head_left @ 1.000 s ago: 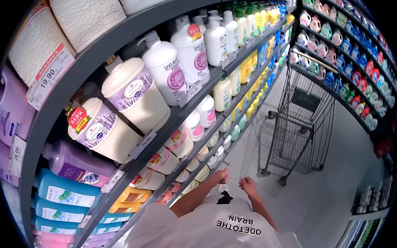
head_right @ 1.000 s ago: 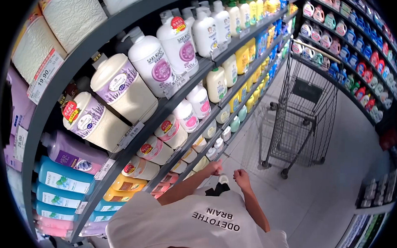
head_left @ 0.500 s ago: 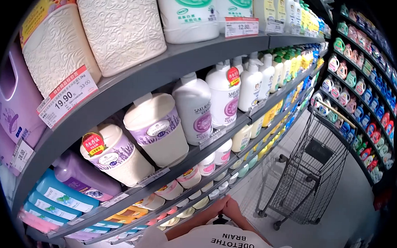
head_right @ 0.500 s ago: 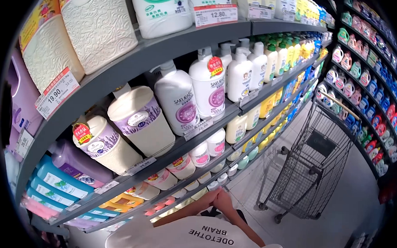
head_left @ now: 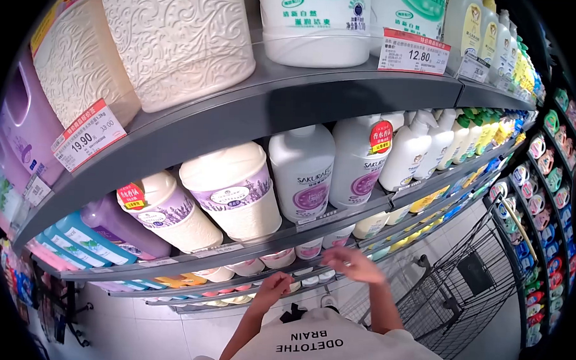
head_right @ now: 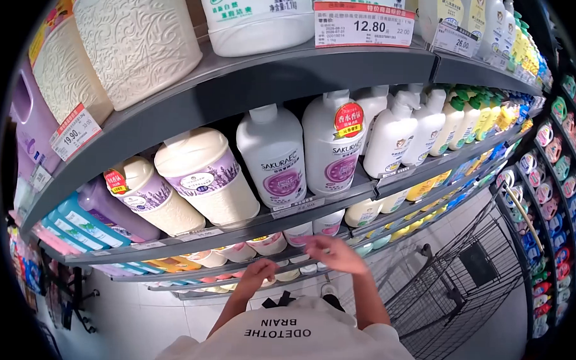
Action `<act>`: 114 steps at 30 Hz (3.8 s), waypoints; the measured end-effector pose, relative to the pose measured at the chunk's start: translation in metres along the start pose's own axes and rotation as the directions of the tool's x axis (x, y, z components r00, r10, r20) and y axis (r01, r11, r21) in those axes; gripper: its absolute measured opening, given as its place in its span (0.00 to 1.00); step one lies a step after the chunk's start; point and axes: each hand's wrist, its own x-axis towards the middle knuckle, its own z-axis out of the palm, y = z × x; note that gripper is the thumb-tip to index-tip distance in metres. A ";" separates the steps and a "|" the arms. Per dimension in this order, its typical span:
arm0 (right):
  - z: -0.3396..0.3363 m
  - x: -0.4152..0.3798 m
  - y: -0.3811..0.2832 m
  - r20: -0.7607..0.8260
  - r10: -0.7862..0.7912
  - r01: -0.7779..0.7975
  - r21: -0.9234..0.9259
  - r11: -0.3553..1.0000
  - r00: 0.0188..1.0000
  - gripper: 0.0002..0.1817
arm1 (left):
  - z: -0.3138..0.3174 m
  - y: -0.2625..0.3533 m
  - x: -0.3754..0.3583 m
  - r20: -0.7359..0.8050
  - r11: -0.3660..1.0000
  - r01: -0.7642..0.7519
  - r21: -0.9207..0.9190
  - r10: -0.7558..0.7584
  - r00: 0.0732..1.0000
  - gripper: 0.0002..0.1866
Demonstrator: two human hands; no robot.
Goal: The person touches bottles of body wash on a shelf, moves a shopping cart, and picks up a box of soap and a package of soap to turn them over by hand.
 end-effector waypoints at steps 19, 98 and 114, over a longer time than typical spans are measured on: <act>-0.067 0.079 -0.078 -0.621 -0.354 0.106 -0.400 0.910 0.699 0.54 | 0.054 0.081 -0.019 -0.259 0.955 -0.255 0.153 0.287 0.922 0.09; 0.302 0.052 -0.009 0.220 0.030 0.034 -0.281 0.959 0.975 0.14 | -0.128 -0.022 -0.235 -0.352 0.771 -0.429 -0.471 0.281 0.893 0.18; 0.278 0.030 0.018 0.364 0.230 -0.147 -0.241 0.959 0.903 0.18 | -0.144 -0.007 -0.212 0.239 0.916 -0.235 -0.324 0.320 0.917 0.26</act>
